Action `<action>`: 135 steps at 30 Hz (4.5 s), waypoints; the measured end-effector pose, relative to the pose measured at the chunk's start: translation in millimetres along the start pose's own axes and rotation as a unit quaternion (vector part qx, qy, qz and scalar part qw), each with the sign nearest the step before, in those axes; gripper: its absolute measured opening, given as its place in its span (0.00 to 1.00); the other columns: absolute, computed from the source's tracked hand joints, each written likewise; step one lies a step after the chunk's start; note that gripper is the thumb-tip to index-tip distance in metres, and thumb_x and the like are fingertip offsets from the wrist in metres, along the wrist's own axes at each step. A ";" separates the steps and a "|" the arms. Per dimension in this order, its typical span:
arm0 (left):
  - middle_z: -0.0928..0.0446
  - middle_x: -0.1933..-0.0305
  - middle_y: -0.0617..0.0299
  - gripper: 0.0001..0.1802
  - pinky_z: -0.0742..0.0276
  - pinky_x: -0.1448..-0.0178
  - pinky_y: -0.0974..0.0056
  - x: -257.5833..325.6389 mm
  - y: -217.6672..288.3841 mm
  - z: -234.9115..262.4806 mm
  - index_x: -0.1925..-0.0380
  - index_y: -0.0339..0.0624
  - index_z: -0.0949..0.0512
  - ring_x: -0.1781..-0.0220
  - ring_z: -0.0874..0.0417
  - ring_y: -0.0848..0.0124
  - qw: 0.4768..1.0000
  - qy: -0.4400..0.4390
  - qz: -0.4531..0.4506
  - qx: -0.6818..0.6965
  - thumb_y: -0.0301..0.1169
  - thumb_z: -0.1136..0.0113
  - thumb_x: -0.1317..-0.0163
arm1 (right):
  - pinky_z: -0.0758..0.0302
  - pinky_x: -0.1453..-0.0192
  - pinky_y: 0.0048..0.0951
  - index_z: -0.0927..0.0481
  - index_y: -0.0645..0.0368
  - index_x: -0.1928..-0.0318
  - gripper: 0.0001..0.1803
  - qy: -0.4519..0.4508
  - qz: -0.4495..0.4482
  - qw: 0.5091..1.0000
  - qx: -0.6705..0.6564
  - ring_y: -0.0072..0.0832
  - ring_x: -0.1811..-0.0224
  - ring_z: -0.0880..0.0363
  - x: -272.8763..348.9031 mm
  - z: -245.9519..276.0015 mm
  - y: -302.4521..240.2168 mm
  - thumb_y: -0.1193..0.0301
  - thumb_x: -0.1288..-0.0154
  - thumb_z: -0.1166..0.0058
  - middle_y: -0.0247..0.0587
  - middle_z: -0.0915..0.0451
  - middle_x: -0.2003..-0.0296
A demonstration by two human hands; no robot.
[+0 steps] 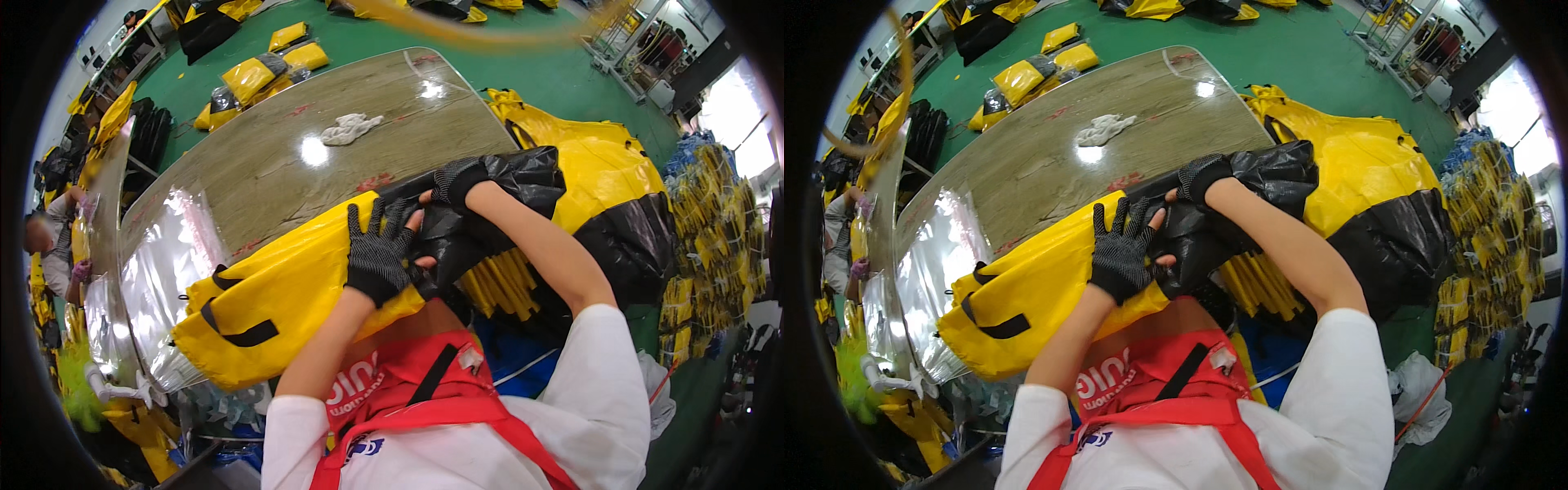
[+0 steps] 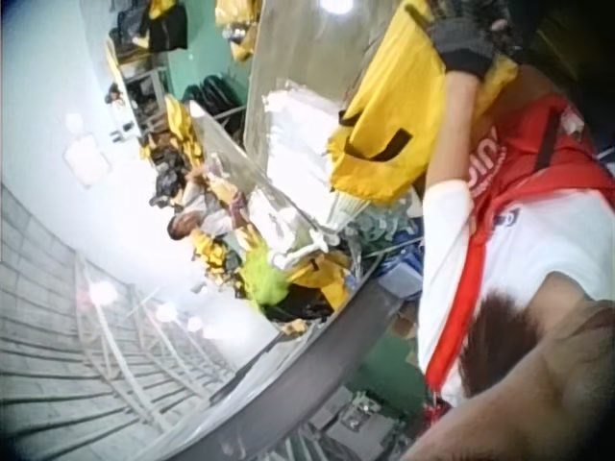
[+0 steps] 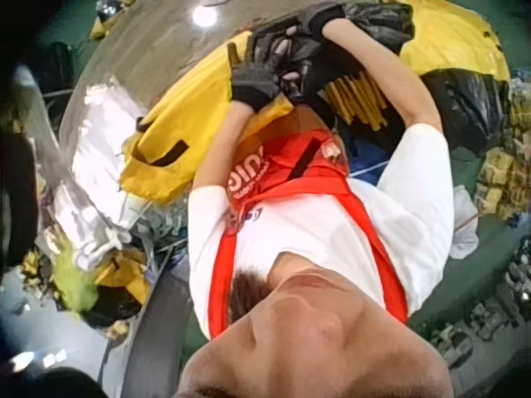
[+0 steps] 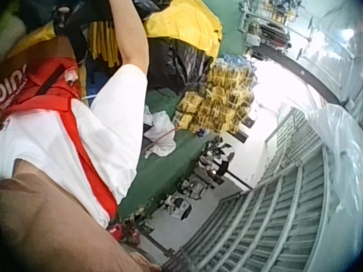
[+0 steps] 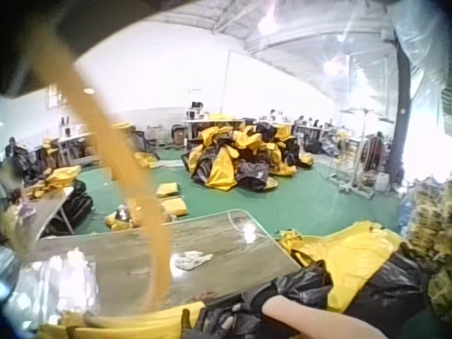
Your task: The person repeatedly folds yellow and black delivery bags and places them into clear plastic bags on a table. The person handles each bag one at a time, folds it, inserts it into a plastic bag, and sets it aside.
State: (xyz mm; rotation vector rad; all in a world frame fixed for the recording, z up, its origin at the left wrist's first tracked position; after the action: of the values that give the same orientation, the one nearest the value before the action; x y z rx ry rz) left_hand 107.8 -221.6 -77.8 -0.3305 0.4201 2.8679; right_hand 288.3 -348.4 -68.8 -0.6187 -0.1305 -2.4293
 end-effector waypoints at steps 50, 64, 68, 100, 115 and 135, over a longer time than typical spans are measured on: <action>0.37 0.35 0.57 0.38 0.38 0.33 0.52 366.3 -64.7 85.3 0.35 0.44 0.44 0.36 0.34 0.57 0.358 0.241 0.514 0.741 0.41 0.40 0.43 | 0.56 0.32 0.56 0.30 0.55 0.45 0.30 0.305 0.324 0.893 -0.067 0.46 0.35 0.43 62.1 -95.6 -228.0 0.53 0.46 0.47 0.49 0.35 0.42; 0.26 0.61 0.52 0.40 0.28 0.56 0.59 -24.7 -36.9 -22.8 0.32 0.38 0.57 0.61 0.25 0.63 0.827 0.017 0.284 0.485 0.40 0.48 0.36 | 0.46 0.32 0.40 0.33 0.49 0.42 0.21 0.062 0.378 0.604 -0.699 0.38 0.36 0.40 58.5 -208.2 -184.8 0.60 0.33 0.61 0.39 0.34 0.40; 0.34 0.40 0.47 0.33 0.49 0.33 0.44 -29.1 -35.1 18.3 0.39 0.53 0.34 0.39 0.36 0.48 0.992 0.084 -0.037 -0.083 0.45 0.41 0.46 | 0.42 0.34 0.36 0.32 0.51 0.43 0.20 0.129 0.307 0.596 -0.731 0.37 0.38 0.37 68.8 -231.4 -195.3 0.59 0.32 0.60 0.40 0.33 0.41; 0.48 0.30 0.49 0.27 0.62 0.27 0.52 -20.0 -131.8 -1.0 0.36 0.44 0.41 0.28 0.54 0.48 0.985 -0.108 0.016 0.134 0.37 0.60 0.34 | 0.44 0.37 0.49 0.30 0.49 0.42 0.33 0.436 0.245 0.849 -0.171 0.46 0.38 0.40 72.2 -76.3 -59.8 0.49 0.48 0.49 0.44 0.35 0.39; 0.26 0.47 0.48 0.30 0.29 0.46 0.59 58.4 -53.4 -23.3 0.45 0.38 0.31 0.47 0.23 0.59 0.837 0.095 0.278 0.462 0.50 0.48 0.38 | 0.28 0.52 0.26 0.25 0.61 0.50 0.21 0.155 0.029 0.593 -0.789 0.27 0.55 0.25 125.9 -111.1 -4.5 0.64 0.40 0.43 0.38 0.22 0.56; 0.32 0.40 0.47 0.39 0.40 0.35 0.51 175.6 -356.6 98.4 0.44 0.41 0.32 0.37 0.35 0.50 0.905 0.140 0.332 -0.226 0.53 0.37 0.52 | 0.31 0.45 0.31 0.32 0.62 0.42 0.25 0.065 -0.065 0.531 -0.842 0.30 0.49 0.27 112.6 -138.4 18.8 0.61 0.34 0.50 0.39 0.26 0.47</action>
State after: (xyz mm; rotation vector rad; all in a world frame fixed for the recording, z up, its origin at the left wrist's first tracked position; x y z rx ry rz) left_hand 12.0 174.2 -120.9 -0.8284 -0.1448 3.5874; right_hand 165.5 -457.9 -140.3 -1.0753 2.5107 -1.8854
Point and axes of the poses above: each hand's wrist, its own x-axis away from the middle knuckle, its own z-axis out of the back of the hand, y = z × x, the point moved 1 cm from there along -x, towards the middle knuckle
